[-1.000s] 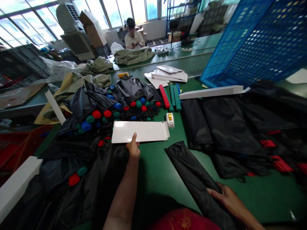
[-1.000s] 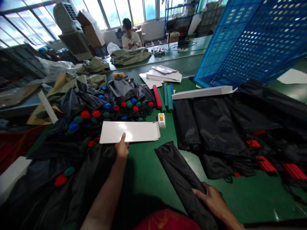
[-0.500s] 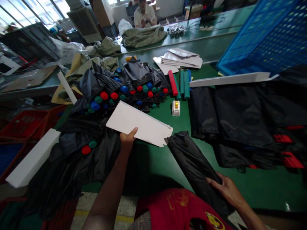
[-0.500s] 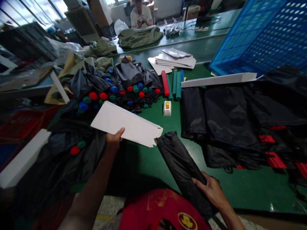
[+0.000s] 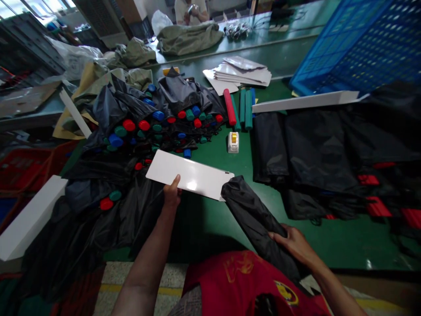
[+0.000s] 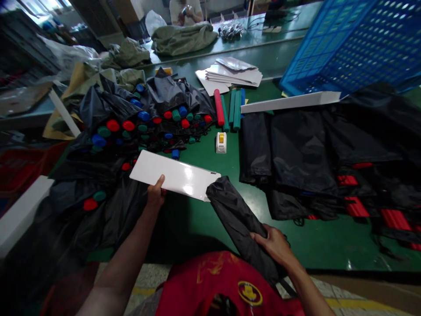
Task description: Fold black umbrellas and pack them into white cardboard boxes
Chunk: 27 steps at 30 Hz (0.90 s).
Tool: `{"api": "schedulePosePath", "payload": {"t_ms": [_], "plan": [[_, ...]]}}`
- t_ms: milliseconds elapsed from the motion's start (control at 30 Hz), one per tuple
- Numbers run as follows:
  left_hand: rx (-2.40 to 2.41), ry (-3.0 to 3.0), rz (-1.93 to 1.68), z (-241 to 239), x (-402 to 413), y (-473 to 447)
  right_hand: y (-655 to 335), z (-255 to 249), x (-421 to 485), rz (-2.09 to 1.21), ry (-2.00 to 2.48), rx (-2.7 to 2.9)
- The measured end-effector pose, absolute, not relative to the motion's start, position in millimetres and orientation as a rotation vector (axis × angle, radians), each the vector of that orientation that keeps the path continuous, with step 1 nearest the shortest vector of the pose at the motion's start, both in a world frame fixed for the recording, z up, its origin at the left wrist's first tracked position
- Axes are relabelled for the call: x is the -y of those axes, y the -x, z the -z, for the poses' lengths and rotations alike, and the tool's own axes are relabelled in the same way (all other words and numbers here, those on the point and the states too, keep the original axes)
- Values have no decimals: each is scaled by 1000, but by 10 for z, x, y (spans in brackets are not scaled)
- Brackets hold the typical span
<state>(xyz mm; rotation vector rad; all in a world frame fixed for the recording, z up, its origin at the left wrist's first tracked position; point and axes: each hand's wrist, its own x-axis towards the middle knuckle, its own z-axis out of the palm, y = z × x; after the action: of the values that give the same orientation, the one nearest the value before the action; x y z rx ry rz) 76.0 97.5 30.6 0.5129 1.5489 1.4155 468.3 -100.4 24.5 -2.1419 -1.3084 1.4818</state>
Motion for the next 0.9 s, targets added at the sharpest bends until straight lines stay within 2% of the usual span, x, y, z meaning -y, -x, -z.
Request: {"api": "schedulePosePath", "payload": {"t_ms": [267, 500, 733, 900], "plan": [[-1358, -506, -1352, -160, -1299, -827, -4701, -454, 715, -1885, 1816, 1265], [-1306, -492, -1354, -60, -1461, -937, -4903, -278, 628, -1936, 1920, 1334], [-1369, -504, -1239, -109, -1421, -887, -5089, -269, 276, -2254, 1752, 1175], [-1522, -526, -1104, -93, -1339, -833, -5131, -230, 153, -2170, 1854, 1302]]}}
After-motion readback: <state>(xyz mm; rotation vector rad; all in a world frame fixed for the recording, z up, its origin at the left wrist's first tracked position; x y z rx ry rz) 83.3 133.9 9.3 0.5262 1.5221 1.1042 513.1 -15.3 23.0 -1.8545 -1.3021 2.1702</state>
